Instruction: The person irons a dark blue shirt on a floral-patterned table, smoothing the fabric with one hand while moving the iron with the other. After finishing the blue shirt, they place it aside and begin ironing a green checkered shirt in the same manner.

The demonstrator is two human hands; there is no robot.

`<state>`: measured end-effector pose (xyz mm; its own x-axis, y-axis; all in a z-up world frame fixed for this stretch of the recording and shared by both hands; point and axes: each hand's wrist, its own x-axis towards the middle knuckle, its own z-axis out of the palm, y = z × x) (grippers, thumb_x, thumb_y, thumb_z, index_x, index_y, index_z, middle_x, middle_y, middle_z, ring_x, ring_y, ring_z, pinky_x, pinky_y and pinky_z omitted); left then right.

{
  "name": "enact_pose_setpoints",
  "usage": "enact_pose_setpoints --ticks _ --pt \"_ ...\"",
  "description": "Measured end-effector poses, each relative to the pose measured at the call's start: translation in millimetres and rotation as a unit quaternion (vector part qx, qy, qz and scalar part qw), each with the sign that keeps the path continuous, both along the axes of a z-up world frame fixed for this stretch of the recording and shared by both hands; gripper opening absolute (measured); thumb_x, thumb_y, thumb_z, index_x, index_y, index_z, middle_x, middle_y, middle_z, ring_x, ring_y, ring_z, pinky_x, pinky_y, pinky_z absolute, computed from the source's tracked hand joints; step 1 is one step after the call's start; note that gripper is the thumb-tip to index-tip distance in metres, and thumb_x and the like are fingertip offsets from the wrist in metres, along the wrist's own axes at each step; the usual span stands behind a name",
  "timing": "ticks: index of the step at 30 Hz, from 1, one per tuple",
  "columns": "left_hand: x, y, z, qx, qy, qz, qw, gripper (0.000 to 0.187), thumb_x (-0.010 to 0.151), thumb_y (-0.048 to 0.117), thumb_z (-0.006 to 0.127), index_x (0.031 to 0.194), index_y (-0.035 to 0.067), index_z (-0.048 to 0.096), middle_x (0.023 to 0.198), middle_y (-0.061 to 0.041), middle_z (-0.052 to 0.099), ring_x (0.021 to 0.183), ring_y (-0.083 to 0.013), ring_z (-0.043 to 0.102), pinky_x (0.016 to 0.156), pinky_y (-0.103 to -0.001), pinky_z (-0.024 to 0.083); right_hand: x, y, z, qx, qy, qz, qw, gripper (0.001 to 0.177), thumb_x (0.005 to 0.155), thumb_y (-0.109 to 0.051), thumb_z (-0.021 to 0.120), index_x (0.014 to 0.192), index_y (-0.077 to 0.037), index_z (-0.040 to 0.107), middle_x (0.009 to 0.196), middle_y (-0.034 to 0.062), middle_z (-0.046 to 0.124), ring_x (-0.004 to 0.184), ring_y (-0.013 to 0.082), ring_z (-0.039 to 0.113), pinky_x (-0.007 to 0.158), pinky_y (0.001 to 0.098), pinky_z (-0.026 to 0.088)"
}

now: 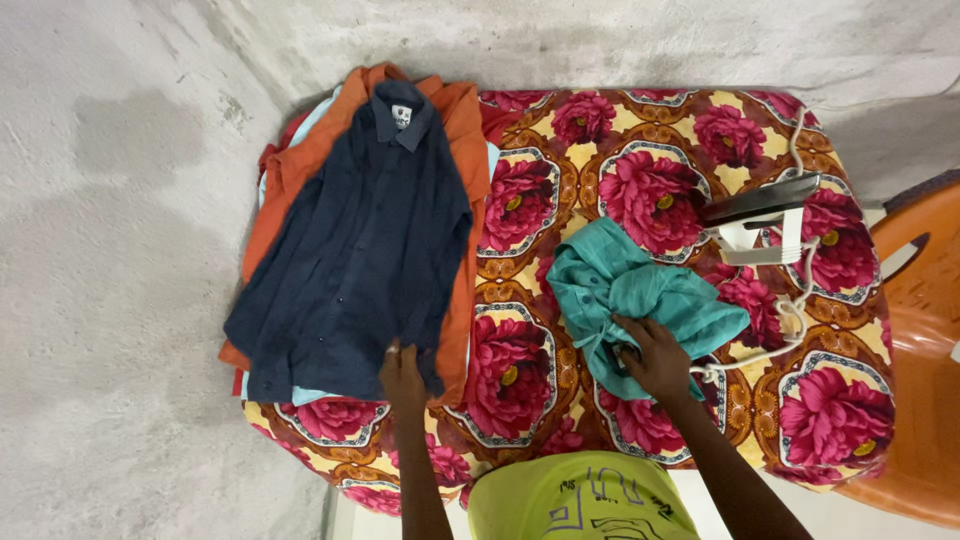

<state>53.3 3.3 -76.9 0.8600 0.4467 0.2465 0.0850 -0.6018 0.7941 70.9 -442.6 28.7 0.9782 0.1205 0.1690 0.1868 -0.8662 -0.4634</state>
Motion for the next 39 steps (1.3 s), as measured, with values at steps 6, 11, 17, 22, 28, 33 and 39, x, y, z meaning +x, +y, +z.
enact_pose_setpoints --ticks 6,11,17,22,28,33,39 --pt "-7 -23 51 0.083 -0.191 -0.083 0.975 0.053 0.089 0.024 0.073 0.128 -0.007 0.057 0.122 -0.024 0.063 0.117 -0.0386 0.060 0.105 -0.045 0.046 1 0 3 -0.001 0.015 -0.005 1.000 0.064 0.077 -0.023 0.074 0.139 -0.028 0.061 0.116 0.0047 0.065 0.106 0.0302 0.064 0.081 0.0424 0.055" --pt "-35 28 24 0.160 -0.116 -0.005 0.980 0.047 0.093 0.024 0.069 0.131 0.000 0.059 0.113 -0.016 0.064 0.106 -0.0302 0.063 0.096 -0.038 0.050 1 1 3 -0.002 0.032 -0.012 0.999 0.064 0.077 -0.022 0.074 0.139 -0.030 0.060 0.116 0.0044 0.065 0.107 0.0300 0.063 0.083 0.0426 0.054" --pt "-64 96 1 -0.221 0.084 0.152 0.960 0.050 0.098 0.031 0.068 0.143 0.009 0.069 0.092 -0.013 0.060 0.079 -0.0249 0.053 0.075 -0.039 0.043 2 1 2 0.004 0.032 -0.010 0.999 0.065 0.075 -0.021 0.074 0.138 -0.031 0.062 0.116 0.0046 0.065 0.108 0.0302 0.063 0.082 0.0427 0.055" --pt "-57 59 36 0.296 0.065 0.294 0.907 0.051 0.087 0.044 0.077 0.132 0.019 0.071 0.154 -0.025 0.047 0.141 -0.0514 0.039 0.105 -0.065 0.041 0 3 2 0.009 0.027 -0.015 0.999 0.064 0.076 -0.020 0.074 0.138 -0.030 0.062 0.115 0.0037 0.066 0.108 0.0298 0.064 0.083 0.0428 0.055" --pt "-7 11 59 0.311 0.066 0.175 0.932 0.058 0.098 0.054 0.065 0.144 0.020 0.062 0.170 -0.028 0.025 0.156 -0.0561 0.016 0.118 -0.074 0.026 1 1 -2 -0.005 0.010 -0.015 1.000 0.064 0.075 -0.021 0.075 0.138 -0.029 0.062 0.116 0.0060 0.065 0.107 0.0312 0.064 0.082 0.0432 0.055" --pt "24 -11 42 0.315 0.120 0.079 0.938 0.072 0.102 0.058 0.051 0.156 0.010 0.048 0.168 -0.025 0.024 0.155 -0.0511 0.018 0.117 -0.074 0.016 0 2 -3 0.007 -0.010 -0.009 1.000 0.058 0.081 -0.024 0.075 0.138 -0.030 0.063 0.116 0.0049 0.066 0.107 0.0308 0.065 0.083 0.0434 0.055" --pt "59 -2 34 0.303 0.103 0.115 0.940 0.075 0.106 0.056 0.046 0.159 0.004 0.040 0.169 -0.023 0.023 0.156 -0.0463 0.018 0.119 -0.072 0.015 0 0 -2 -0.009 0.021 -0.008 1.000 0.062 0.079 -0.023 0.075 0.139 -0.030 0.062 0.117 0.0048 0.066 0.106 0.0302 0.065 0.080 0.0430 0.055"
